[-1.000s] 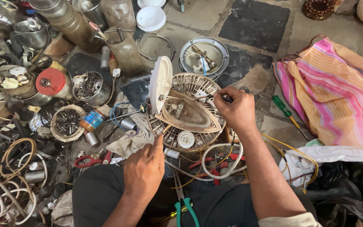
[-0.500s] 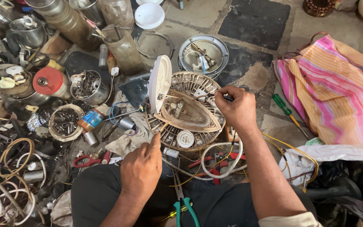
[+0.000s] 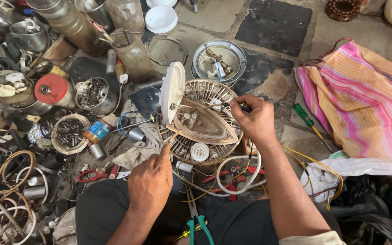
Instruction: The person disassembles an electric iron by using a screwdriver to remove screws, separates the iron's top and bottom plates, and manipulates the internal wires and components using pliers and a screwdriver.
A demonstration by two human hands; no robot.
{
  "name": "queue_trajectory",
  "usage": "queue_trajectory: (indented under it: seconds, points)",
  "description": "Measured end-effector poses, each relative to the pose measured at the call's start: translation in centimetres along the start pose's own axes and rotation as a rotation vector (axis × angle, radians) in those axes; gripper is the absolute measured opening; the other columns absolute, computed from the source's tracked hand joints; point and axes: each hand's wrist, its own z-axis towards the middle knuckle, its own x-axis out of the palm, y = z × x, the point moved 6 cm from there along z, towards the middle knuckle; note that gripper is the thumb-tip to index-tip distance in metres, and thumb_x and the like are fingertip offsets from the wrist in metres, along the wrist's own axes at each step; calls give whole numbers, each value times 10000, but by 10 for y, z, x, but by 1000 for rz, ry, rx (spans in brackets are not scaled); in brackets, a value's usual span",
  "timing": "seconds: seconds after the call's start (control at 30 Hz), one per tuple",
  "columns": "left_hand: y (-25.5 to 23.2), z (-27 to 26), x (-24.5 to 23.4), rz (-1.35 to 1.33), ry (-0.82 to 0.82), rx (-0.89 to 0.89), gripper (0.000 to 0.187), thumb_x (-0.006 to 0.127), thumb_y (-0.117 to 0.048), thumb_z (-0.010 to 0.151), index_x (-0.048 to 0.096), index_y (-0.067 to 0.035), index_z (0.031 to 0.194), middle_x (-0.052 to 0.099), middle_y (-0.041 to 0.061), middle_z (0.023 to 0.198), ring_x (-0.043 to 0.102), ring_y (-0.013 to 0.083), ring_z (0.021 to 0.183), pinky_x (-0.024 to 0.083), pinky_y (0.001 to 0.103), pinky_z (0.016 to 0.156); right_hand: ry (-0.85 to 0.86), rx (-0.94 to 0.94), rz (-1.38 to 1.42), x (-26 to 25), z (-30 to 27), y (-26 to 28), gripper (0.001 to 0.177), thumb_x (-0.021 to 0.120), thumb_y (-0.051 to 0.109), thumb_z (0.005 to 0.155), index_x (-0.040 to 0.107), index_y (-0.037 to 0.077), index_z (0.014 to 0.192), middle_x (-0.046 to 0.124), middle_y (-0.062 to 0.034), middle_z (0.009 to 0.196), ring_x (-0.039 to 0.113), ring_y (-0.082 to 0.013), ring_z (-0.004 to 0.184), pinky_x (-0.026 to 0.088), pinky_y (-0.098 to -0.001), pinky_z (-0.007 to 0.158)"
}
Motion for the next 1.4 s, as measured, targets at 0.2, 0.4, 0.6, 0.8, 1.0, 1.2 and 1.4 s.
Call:
queue_trajectory:
  seconds: [0.2,0.4,0.6,0.8,1.0,1.2,1.4]
  points:
    - [1,-1,1,-22,19,-15,485,695,-146,861,613,-72,1333,692,109,789,677,307,585,558,428,556,-6,-46,13,-1,0,2,200,768,222,882,775,38,958,719,-60,703,652,-95,621,525,-286,618]
    - [1,-1,1,-14,18,-16,464,693,-142,874,621,-82,1328,680,98,781,669,304,591,551,429,564,23,6,-4,3,0,-2,209,780,229,879,781,36,958,715,-74,679,633,-117,593,516,-296,598]
    - [-1,-1,-3,-12,-27,19,463,692,-135,862,628,-90,1318,663,88,777,655,308,602,540,429,576,8,-27,4,1,0,1,200,772,227,883,782,40,953,725,-69,697,655,-101,610,526,-294,607]
    - [2,-2,4,17,-12,2,439,691,-149,881,632,-89,1313,681,88,795,662,301,587,551,417,557,23,26,-19,2,1,-4,206,773,239,880,786,45,946,726,-71,687,652,-104,599,523,-303,595]
    - [21,-6,8,24,-17,-54,421,681,-163,885,652,-142,1304,686,91,801,669,314,604,552,436,569,-9,45,-87,0,4,-13,196,778,248,880,791,65,951,713,-84,666,636,-116,576,523,-304,595]
    - [33,-8,15,-7,-13,-94,420,675,-163,890,649,-151,1309,691,91,814,683,315,639,560,440,592,-18,77,-111,0,4,-18,197,778,256,882,794,73,953,722,-96,685,659,-140,588,529,-322,605]
    - [33,-9,18,-10,6,-102,422,670,-153,889,649,-141,1310,694,88,805,690,305,636,565,433,587,-32,12,-92,0,5,-19,192,778,242,883,793,65,956,731,-78,714,676,-113,617,537,-303,612]
